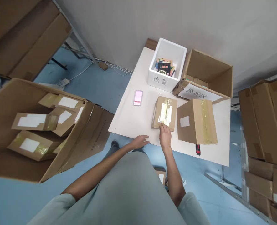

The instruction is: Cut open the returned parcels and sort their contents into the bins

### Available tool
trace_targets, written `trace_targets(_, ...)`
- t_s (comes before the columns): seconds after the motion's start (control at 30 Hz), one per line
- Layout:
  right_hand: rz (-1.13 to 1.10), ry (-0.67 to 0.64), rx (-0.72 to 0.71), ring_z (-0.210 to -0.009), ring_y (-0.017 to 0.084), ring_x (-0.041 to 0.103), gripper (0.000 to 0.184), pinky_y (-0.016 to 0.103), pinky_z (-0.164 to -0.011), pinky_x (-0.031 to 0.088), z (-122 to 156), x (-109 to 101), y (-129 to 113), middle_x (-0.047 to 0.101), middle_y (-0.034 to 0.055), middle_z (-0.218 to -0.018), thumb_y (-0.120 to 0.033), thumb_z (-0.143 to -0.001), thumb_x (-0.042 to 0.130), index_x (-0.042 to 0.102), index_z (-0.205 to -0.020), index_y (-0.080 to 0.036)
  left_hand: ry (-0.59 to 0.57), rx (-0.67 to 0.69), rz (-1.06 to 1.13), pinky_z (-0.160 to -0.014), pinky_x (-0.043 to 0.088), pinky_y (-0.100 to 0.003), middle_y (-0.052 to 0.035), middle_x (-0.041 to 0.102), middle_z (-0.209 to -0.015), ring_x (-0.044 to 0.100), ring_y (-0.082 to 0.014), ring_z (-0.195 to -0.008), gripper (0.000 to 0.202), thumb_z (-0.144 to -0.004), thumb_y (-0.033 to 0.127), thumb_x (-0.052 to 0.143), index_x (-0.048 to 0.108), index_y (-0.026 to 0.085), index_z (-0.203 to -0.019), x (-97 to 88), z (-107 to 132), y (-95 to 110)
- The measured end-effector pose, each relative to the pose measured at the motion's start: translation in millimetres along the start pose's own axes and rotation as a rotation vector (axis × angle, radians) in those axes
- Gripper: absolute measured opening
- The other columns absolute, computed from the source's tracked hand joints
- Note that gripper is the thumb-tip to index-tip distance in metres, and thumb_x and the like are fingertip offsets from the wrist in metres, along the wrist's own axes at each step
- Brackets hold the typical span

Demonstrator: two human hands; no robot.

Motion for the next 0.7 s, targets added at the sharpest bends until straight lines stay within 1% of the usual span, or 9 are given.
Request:
trace_targets(0.07,0.029,0.052,0.008,-0.145,0.039,0.066,0.045,0.069,-0.123,0.056,4,3,-9,0.073,0.0253,-0.156,-0.031,-0.115,0.043,0.078,-0.139,-0.017,0.031,0.016,0.065,-0.107,0.067,-0.04,-0.013,0.089,-0.127,0.087,-0.0361,-0.12,0.041,-0.085,0.049,0.09,0.084,0.024,-0.116,-26.7,19,-21)
trace_targets(0.1,0.036,0.073,-0.007,-0.148,0.04,0.064,0.045,0.07,-0.125,0.054,4,4,-18,0.071,0.0262,-0.158,-0.035,-0.115,0.046,0.077,-0.141,-0.016,0.062,0.022,0.104,-0.107,0.067,-0.04,-0.0128,0.089,-0.127,0.087,-0.0357,-0.12,0.041,-0.085,0.051,0.088,0.084,0.025,-0.115,-42.8,29,-34)
trace_targets(0.17,0.029,0.083,-0.057,-0.151,0.04,0.062,0.045,0.07,-0.128,0.051,-3,11,-48,0.069,0.0259,-0.159,-0.043,-0.116,0.052,0.076,-0.143,-0.017,0.144,0.031,0.189,-0.109,0.068,-0.043,-0.0133,0.088,-0.13,0.086,-0.0355,-0.121,0.043,-0.086,0.057,0.086,0.083,0.025,-0.114,-77.9,48,-63)
trace_targets(0.23,0.003,0.044,-0.126,-0.151,0.039,0.063,0.044,0.068,-0.13,0.05,-14,30,-90,0.07,0.0239,-0.159,-0.047,-0.117,0.054,0.076,-0.142,-0.019,0.236,0.036,0.274,-0.111,0.068,-0.047,-0.0151,0.087,-0.133,0.086,-0.0361,-0.122,0.048,-0.087,0.062,0.084,0.082,0.024,-0.115,-114.2,68,-96)
trace_targets(0.33,-0.038,-0.055,-0.224,-0.147,0.038,0.065,0.043,0.067,-0.13,0.05,-27,74,-165,0.071,0.0226,-0.156,-0.046,-0.117,0.053,0.076,-0.142,-0.021,0.367,0.038,0.39,-0.117,0.066,-0.051,-0.018,0.085,-0.139,0.084,-0.0372,-0.128,0.055,-0.089,0.067,0.081,0.081,0.022,-0.121,-167.4,101,-147)
trace_targets(0.47,-0.072,-0.204,-0.331,-0.143,0.039,0.068,0.043,0.065,-0.127,0.053,-29,145,-266,0.074,0.0237,-0.152,-0.044,-0.116,0.053,0.078,-0.141,-0.019,0.523,0.024,0.505,-0.123,0.062,-0.052,-0.0183,0.083,-0.143,0.08,-0.0371,-0.137,0.06,-0.091,0.071,0.08,0.08,0.021,-0.125,-230.7,150,-220)
trace_targets(0.6,-0.058,-0.359,-0.467,-0.14,0.038,0.07,0.041,0.062,-0.126,0.055,-19,213,-362,0.077,0.0215,-0.149,-0.042,-0.116,0.055,0.08,-0.14,-0.02,0.669,-0.021,0.611,-0.123,0.062,-0.054,-0.0184,0.084,-0.141,0.08,-0.0377,-0.134,0.064,-0.089,0.073,0.082,0.081,0.02,-0.124,-282.4,206,-297)
trace_targets(0.7,-0.037,-0.434,-0.549,-0.137,0.036,0.072,0.039,0.059,-0.125,0.056,-10,251,-423,0.078,0.02,-0.149,-0.039,-0.117,0.056,0.08,-0.14,-0.02,0.76,-0.074,0.679,-0.122,0.061,-0.055,-0.0186,0.085,-0.137,0.081,-0.0385,-0.13,0.066,-0.086,0.075,0.083,0.081,0.019,-0.121,-311.2,248,-351)
Point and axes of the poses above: each hand's wrist, its own z-axis away from the middle knuckle, its own x-axis out of the palm, y = z × x, the point moved 10 cm from there along -z, towards the middle knuckle
